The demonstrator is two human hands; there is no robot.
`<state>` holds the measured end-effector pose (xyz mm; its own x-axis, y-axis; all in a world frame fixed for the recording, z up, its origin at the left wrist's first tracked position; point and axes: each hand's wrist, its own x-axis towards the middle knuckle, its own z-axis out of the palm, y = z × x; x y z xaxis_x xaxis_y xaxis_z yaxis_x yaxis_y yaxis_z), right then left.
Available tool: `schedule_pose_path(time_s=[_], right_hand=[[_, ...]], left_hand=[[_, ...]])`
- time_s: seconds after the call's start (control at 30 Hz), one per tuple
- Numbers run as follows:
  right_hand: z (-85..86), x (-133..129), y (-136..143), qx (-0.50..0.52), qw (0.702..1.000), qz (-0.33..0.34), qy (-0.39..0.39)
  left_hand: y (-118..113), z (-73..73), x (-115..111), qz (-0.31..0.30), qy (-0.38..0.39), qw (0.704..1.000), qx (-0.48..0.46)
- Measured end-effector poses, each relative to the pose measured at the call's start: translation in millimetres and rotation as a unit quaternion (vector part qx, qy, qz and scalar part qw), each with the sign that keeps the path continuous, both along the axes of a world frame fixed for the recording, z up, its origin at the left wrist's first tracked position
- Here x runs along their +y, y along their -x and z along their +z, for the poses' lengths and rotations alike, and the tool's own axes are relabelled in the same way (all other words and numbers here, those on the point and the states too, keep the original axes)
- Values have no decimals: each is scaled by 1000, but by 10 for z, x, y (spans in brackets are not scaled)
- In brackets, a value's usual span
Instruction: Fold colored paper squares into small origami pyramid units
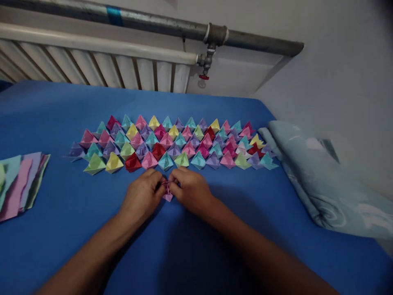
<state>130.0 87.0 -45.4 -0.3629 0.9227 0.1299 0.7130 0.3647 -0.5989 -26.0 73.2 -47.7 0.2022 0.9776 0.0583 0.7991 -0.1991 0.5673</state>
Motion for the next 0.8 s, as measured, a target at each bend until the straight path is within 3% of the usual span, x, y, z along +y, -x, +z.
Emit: schedule_pose_path(time_s=[0.17, 0.27, 0.4, 0.57, 0.8], right_hand=[[-15, 4, 15, 7, 1000, -9, 7], [-11, -7, -74, 79, 996, 22, 26], [58, -102, -239, 154, 988, -16, 20], [160, -307, -255, 99, 994, 40, 30], [100, -375, -187, -63, 989, 137, -8]], left_hand=[[17, -1, 1, -11, 6, 1000, 1], [20, 0, -23, -9, 1, 1000, -23], [35, 5, -65, 0, 7, 997, -75], [92, 69, -85, 19, 0, 992, -123], [105, 129, -97, 20, -24, 985, -171]])
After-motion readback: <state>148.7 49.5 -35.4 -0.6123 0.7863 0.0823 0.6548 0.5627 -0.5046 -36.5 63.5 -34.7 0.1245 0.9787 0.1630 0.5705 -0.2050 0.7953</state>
